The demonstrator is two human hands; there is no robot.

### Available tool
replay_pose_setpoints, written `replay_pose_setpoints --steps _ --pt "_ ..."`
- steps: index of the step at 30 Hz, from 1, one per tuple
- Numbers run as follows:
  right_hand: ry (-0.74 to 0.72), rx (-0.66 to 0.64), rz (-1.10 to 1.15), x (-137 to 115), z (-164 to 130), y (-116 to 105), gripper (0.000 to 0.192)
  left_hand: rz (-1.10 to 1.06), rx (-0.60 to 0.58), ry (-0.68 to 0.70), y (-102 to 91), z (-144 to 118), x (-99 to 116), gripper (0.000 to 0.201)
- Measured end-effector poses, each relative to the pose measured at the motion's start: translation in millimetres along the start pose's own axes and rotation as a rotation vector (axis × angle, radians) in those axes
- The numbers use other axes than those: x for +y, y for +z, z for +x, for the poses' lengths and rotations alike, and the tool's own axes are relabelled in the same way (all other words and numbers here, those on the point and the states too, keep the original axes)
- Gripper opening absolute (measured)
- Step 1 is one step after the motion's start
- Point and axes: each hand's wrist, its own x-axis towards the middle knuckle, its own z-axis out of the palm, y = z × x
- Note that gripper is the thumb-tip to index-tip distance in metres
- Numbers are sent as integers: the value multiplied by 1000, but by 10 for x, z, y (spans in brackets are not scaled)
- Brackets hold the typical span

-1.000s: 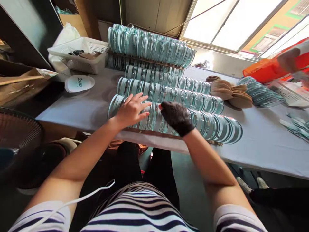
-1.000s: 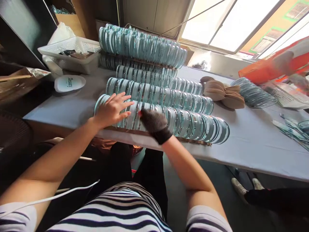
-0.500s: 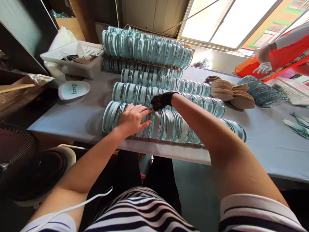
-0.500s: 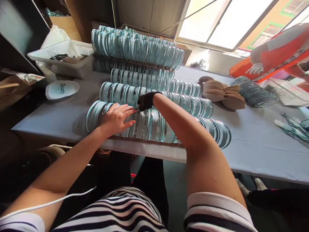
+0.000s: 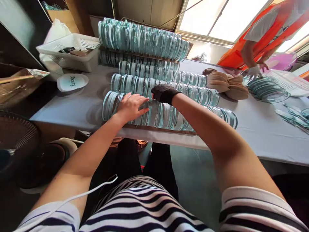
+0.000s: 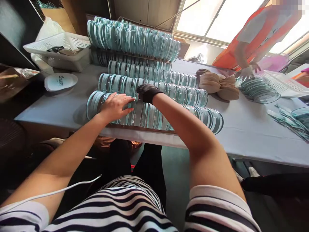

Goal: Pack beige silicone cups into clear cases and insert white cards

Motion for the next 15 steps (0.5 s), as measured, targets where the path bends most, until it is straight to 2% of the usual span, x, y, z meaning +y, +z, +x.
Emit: replay_pose_setpoints --steps 2,5,8,10,12,13,15 --pt "111 89 78 -163 -352 115 32 -18 -4 -8 0 4 3 50" --pt "199 180 168 -542 -817 500 38 -34 -3 -11 9 6 6 50" --pt "204 114 192 -933 -1050 996 42 -43 -5 -21 -12 5 -8 48" --pt "184 30 204 -1056 -1120 1233 42 -61 -31 -24 -66 13 -16 47" --pt "145 12 255 -983 -1171 1303 42 -99 -53 -33 -139 44 4 44" --pt "144 49 287 -868 -1189 1271 43 -120 -51 -36 -172 70 33 43" --pt "208 200 315 -508 -1179 1104 45 -150 -25 -20 -197 139 132 43"
